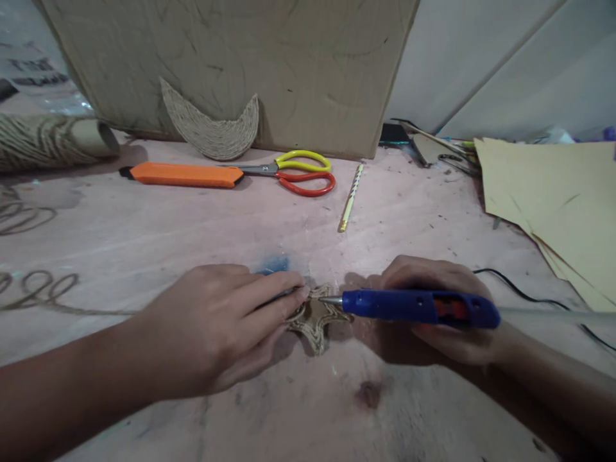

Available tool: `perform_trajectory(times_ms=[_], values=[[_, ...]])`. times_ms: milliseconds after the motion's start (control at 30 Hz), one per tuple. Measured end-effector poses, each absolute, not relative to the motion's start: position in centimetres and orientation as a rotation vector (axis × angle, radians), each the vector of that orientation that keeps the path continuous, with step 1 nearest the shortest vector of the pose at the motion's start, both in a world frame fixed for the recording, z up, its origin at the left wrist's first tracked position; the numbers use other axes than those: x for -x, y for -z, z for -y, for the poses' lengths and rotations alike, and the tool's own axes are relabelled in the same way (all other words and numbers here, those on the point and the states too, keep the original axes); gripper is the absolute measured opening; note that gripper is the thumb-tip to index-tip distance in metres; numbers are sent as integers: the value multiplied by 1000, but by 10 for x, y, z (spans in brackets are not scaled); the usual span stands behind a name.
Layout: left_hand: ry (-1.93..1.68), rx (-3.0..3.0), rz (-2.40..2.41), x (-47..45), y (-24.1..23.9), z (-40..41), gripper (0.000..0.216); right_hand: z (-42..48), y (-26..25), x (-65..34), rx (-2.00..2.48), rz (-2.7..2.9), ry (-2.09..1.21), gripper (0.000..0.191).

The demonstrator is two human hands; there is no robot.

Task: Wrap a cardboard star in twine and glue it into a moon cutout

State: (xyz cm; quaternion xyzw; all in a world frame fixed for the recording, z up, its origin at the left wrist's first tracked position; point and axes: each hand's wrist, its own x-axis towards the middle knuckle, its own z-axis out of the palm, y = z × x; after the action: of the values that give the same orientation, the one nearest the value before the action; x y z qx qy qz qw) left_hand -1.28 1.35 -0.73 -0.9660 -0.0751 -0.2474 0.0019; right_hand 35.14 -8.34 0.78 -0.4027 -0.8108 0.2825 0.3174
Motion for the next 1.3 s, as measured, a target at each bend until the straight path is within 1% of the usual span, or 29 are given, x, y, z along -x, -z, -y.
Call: perform_trajectory(times_ms=[100, 167, 267, 467, 533, 633, 767, 967, 1067, 1233, 1300], values=[[823, 3022, 240, 11, 11, -16, 28, 86, -6, -348, 988, 2287, -471, 34], [854, 3029, 240, 11, 13, -17, 26, 89, -4, -345, 1030, 2304, -316, 26], [894, 3055, 256, 9, 12, -19, 23, 93, -3, -343, 1050, 2346, -204, 22], [901, 3123, 274, 6, 7, -20, 22, 92, -6, -343, 1013, 2477, -204, 11], [898, 3126, 271, 4, 7, -20, 25, 91, -6, -342, 1014, 2486, -207, 12], [875, 3155, 277, 3, 7, -22, 32, 90, -6, -341, 1007, 2471, -186, 6], [899, 3282, 361, 3, 5, -24, 30, 90, -6, -341, 990, 2529, -183, 10], [977, 3480, 460, 1, 1, -28, 29, 92, -1, -337, 1027, 2431, -144, 9], [999, 3558, 496, 0, -1, -31, 28, 93, -1, -334, 1016, 2470, -121, 7], [985, 3583, 515, 1, 0, -33, 27, 93, -5, -332, 1027, 2468, -85, 10], [985, 3568, 500, 2, 1, -31, 27, 92, -7, -333, 1026, 2500, -96, 7]])
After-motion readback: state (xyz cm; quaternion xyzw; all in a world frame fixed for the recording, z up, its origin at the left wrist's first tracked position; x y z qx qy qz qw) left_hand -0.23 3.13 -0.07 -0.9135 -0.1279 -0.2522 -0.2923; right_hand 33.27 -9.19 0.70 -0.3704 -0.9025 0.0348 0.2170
